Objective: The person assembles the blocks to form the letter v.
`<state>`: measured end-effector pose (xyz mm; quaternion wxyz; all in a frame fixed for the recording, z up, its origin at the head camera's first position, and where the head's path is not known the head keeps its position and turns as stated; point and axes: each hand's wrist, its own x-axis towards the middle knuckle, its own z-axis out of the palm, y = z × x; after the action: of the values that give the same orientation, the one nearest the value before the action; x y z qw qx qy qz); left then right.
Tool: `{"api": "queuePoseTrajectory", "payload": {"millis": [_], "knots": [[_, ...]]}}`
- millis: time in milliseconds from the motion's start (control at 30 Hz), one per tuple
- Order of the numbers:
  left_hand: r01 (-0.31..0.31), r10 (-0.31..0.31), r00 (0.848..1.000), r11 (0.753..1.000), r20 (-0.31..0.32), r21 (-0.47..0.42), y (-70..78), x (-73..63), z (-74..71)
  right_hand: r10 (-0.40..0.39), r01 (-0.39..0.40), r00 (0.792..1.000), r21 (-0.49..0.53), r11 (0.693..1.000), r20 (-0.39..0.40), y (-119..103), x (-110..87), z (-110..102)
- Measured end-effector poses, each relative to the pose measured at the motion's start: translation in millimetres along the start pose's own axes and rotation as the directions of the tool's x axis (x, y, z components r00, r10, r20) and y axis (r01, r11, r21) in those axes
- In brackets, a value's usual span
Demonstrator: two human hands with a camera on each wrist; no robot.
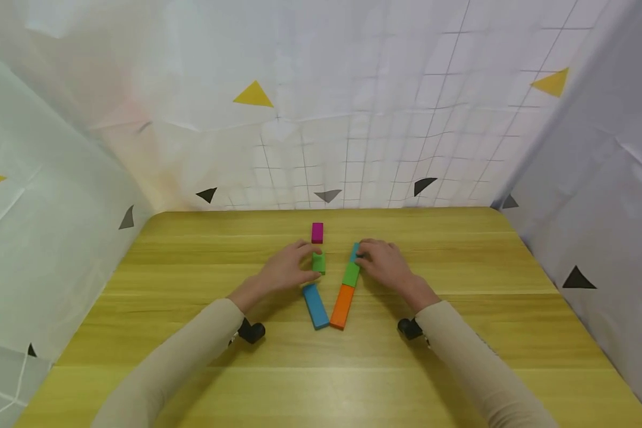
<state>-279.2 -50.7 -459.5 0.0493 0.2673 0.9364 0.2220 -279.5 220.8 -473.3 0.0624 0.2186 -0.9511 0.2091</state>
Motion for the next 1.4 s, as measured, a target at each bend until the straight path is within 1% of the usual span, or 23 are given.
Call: {"api": "queuePoseTrajectory", "payload": {"millis": [100,267,367,500,767,933,1200,1300,1400], "knots": [[-0.003,0.002,1.000,1.000,0.012,0.007,-1.5,2.5,-0.7,0.004,-0.004,1.000,-0.008,1.000,0.005,-1,-0.1,0],[-0.046,0.043,0.998,0.997,0.041,0.058,-4.0,8.0,-4.8,0.015,-0.015,1.000,-0.004,1.000,0.004,-1,-0.1,0],[-0.062,0.056,0.996,0.994,0.064,0.093,-5.5,9.6,-6.4,0.022,-0.022,1.000,-0.002,1.000,0.008,-1,0.2,1],[-0.077,0.069,0.995,0.990,0.073,0.115,-9.2,10.7,-4.7,0.029,-0.029,0.999,-0.002,1.000,0.015,-1,0.4,0],[-0.098,0.087,0.994,0.980,0.071,0.170,-13.4,14.2,-0.1,0.024,-0.024,1.000,-0.002,1.000,0.012,-1,0.6,1],[-0.108,0.095,0.993,0.975,0.076,0.195,-14.2,15.5,0.3,0.018,-0.018,1.000,0.008,1.000,0.006,-1,0.2,1],[-0.116,0.105,0.992,0.975,0.067,0.188,-9.9,14.3,-1.5,0.010,-0.010,1.000,0.011,1.000,0.012,-1,-0.2,0],[-0.116,0.108,0.993,0.978,0.055,0.176,-7.3,14.5,-2.0,0.010,-0.010,1.000,0.006,1.000,0.010,-1,-0.3,0],[-0.109,0.104,0.994,0.977,0.039,0.183,-5.7,14.2,-3.1,0.010,-0.010,1.000,-0.003,1.000,0.006,-1,-0.8,0]]}}
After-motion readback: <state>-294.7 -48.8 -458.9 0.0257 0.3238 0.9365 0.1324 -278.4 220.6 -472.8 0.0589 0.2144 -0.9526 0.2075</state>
